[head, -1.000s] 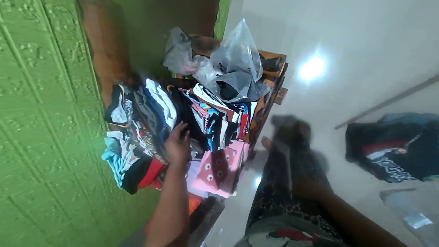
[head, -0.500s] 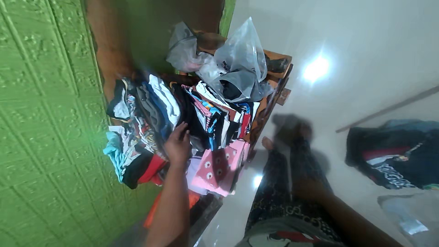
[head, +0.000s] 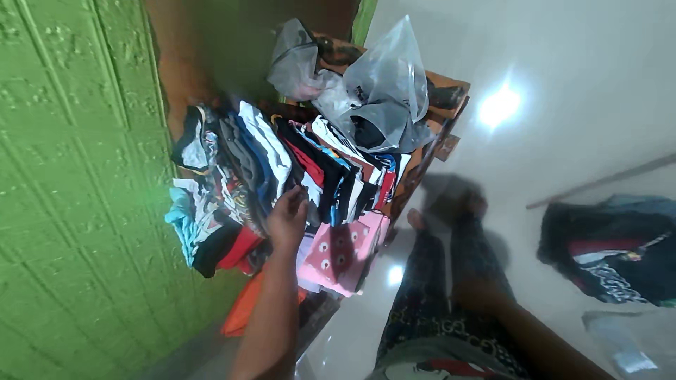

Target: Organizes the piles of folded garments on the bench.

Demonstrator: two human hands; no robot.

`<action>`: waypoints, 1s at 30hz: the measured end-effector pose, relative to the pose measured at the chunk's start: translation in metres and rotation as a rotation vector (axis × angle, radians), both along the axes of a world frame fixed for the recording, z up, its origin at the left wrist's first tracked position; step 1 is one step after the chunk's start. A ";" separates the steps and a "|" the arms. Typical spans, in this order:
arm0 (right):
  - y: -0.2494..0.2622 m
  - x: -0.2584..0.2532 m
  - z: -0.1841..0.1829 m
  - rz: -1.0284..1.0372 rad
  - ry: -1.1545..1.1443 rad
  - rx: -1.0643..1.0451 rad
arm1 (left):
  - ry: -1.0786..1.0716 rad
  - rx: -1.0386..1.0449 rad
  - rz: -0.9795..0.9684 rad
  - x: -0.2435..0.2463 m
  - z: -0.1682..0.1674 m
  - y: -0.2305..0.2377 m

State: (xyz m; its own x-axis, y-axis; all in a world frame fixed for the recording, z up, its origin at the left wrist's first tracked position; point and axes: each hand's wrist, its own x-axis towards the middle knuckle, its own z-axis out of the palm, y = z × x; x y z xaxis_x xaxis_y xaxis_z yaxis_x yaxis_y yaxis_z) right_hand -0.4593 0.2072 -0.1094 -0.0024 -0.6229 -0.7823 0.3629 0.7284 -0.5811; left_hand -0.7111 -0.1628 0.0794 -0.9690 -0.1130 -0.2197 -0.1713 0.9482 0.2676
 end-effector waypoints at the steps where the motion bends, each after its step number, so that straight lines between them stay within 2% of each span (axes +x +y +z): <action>1: 0.000 0.000 0.000 0.012 -0.002 0.003 | 0.016 -0.023 -0.023 0.001 -0.001 0.003; 4: 0.001 -0.002 -0.001 0.032 -0.005 0.014 | -0.007 -0.218 -0.057 0.001 -0.004 0.017; 7: 0.003 0.000 -0.002 0.041 -0.004 0.009 | -0.112 -0.396 0.057 -0.003 -0.015 0.029; 11: 0.007 0.001 -0.009 0.005 -0.012 0.009 | -0.004 -0.364 0.028 0.008 -0.034 0.033; 14: 0.007 0.000 -0.025 -0.140 -0.041 0.021 | -0.001 -0.243 -0.240 0.015 -0.053 0.071; 18: 0.007 -0.040 -0.029 -0.298 -0.120 0.104 | -0.380 -0.254 -0.717 0.003 -0.123 0.136; 21: 0.007 -0.062 -0.040 -0.432 -0.071 0.114 | -0.621 -0.422 -0.978 -0.017 -0.189 0.162; 24: 0.009 -0.056 -0.057 -0.538 -0.077 0.115 | -0.719 -0.704 -1.053 -0.035 -0.234 0.176; 26: 0.013 -0.040 -0.063 -0.536 -0.090 0.154 | -0.732 -0.806 -0.968 -0.044 -0.240 0.177; 30: 0.031 -0.012 -0.051 -0.541 -0.152 0.222 | -0.727 -0.711 -0.920 -0.052 -0.210 0.150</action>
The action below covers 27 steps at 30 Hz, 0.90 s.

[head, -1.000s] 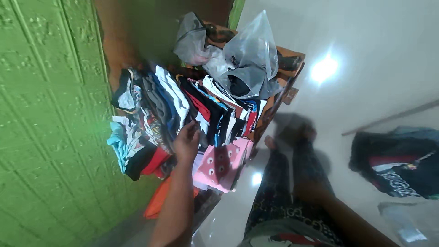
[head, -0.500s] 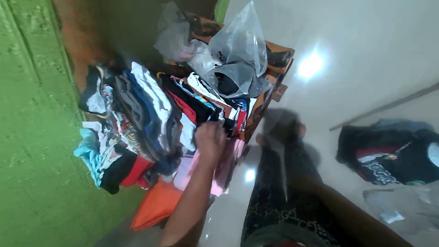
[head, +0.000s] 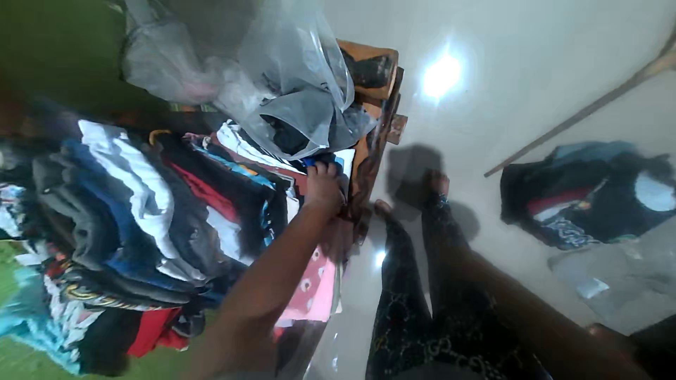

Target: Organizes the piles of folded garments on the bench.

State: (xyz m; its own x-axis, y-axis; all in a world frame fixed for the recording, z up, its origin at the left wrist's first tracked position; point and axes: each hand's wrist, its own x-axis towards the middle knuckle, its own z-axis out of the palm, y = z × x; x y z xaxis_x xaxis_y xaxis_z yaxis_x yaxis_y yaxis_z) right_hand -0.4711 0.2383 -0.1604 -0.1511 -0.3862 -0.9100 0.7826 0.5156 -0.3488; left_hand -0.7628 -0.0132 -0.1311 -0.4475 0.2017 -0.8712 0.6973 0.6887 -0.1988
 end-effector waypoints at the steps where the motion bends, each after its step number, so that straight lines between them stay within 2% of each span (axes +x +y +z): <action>1: 0.004 0.006 0.001 -0.027 -0.012 0.011 | 0.003 0.019 -0.023 0.000 0.010 -0.010; 4: 0.010 0.035 -0.019 0.040 0.016 0.037 | 0.006 0.048 -0.101 0.005 0.037 -0.035; 8: 0.010 0.035 -0.021 0.075 0.011 0.049 | 0.005 0.064 -0.101 0.011 0.053 -0.045; 20: -0.012 0.014 -0.026 0.061 0.034 -0.008 | 0.026 0.276 -0.117 0.012 0.067 -0.068; 27: -0.004 0.008 -0.020 0.091 0.032 -0.014 | 0.036 0.333 -0.070 0.013 0.071 -0.072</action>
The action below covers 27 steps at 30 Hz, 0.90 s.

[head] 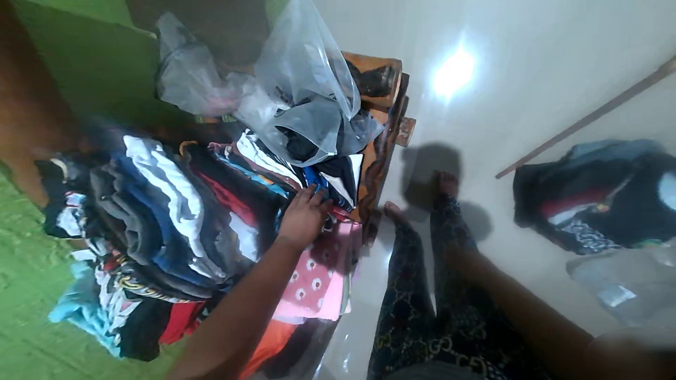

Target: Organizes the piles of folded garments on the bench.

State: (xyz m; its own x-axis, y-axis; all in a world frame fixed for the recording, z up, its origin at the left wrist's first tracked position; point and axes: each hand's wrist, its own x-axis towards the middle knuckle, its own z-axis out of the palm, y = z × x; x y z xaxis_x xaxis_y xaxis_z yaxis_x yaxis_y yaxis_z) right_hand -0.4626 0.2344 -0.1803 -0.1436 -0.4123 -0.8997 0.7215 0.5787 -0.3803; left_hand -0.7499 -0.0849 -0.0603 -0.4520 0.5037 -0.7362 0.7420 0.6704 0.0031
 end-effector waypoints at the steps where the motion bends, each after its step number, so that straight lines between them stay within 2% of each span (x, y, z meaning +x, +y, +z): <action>1: 0.000 -0.003 -0.002 0.003 0.005 0.003 | -0.007 -0.015 0.007 -0.002 -0.001 0.002; 4: -0.009 -0.027 -0.007 -0.044 0.057 -0.002 | -0.011 -0.076 0.011 -0.008 -0.005 0.020; 7: -0.032 -0.090 -0.002 -0.199 0.134 -0.002 | -0.001 0.023 -0.016 -0.018 -0.026 0.050; 9: -0.056 -0.131 -0.007 -0.320 0.207 -0.023 | -0.079 0.031 -0.038 -0.026 -0.051 0.072; 12: -0.093 -0.179 -0.036 -0.477 0.374 -0.052 | -0.203 -0.140 -0.093 -0.039 -0.100 0.091; 15: -0.124 -0.220 -0.062 -0.637 0.425 -0.013 | -0.203 -0.338 -0.151 -0.045 -0.120 0.084; 17: -0.142 -0.244 -0.073 -0.794 0.368 -0.001 | -0.177 -0.379 -0.155 -0.044 -0.111 0.074; 19: -0.164 -0.260 -0.085 -0.920 0.304 -0.015 | -0.154 -0.378 -0.109 -0.040 -0.088 0.064; 22: -0.190 -0.265 -0.080 -0.960 0.257 -0.072 | -0.139 -0.342 -0.092 -0.038 -0.052 0.043; 25: -0.209 -0.247 -0.065 -0.991 0.463 -0.018 | -0.158 -0.350 -0.072 -0.038 -0.034 0.031; 27: -0.210 -0.231 -0.058 -0.925 0.608 0.021 | -0.182 -0.348 -0.052 -0.039 -0.030 0.029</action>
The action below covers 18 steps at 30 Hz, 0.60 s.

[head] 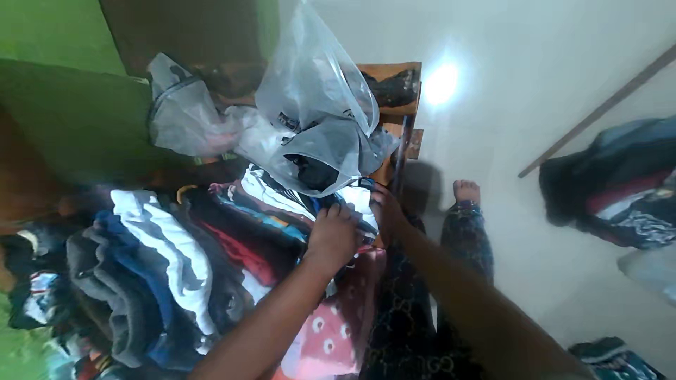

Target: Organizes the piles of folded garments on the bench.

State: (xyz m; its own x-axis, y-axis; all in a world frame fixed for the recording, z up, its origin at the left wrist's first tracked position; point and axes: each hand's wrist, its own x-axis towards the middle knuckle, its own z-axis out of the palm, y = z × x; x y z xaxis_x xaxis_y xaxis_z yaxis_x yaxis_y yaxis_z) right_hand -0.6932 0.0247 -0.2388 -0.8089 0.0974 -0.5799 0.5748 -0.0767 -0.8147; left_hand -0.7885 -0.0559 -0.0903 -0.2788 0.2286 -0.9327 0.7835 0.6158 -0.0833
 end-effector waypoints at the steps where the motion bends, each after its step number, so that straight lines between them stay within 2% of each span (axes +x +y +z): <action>1: 0.003 0.004 0.009 0.048 -0.032 -0.018 | -0.008 0.004 0.007 -0.001 0.002 -0.001; 5: 0.008 0.003 0.031 0.031 -0.272 -0.236 | -0.014 0.022 0.024 -0.002 0.003 -0.004; 10: 0.013 -0.011 0.024 0.017 -0.429 -0.007 | -0.008 0.040 0.022 -0.001 0.004 -0.005; 14: 0.020 -0.019 0.030 -0.042 -0.472 0.014 | -0.007 0.057 0.040 0.000 0.011 -0.008; 16: 0.018 -0.019 0.034 -0.060 -0.454 0.017 | -0.010 0.063 0.044 0.000 0.014 -0.009; 18: 0.017 -0.013 0.041 0.055 -0.332 0.059 | -0.022 0.068 0.060 -0.002 0.015 -0.009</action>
State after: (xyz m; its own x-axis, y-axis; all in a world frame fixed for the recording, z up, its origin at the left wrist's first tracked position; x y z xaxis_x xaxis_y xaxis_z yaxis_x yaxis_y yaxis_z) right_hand -0.7062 0.0417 -0.1975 -0.5821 0.1004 -0.8069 0.8112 0.0038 -0.5848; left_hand -0.7900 -0.0646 -0.0755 -0.2740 0.2756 -0.9214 0.7463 0.6653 -0.0229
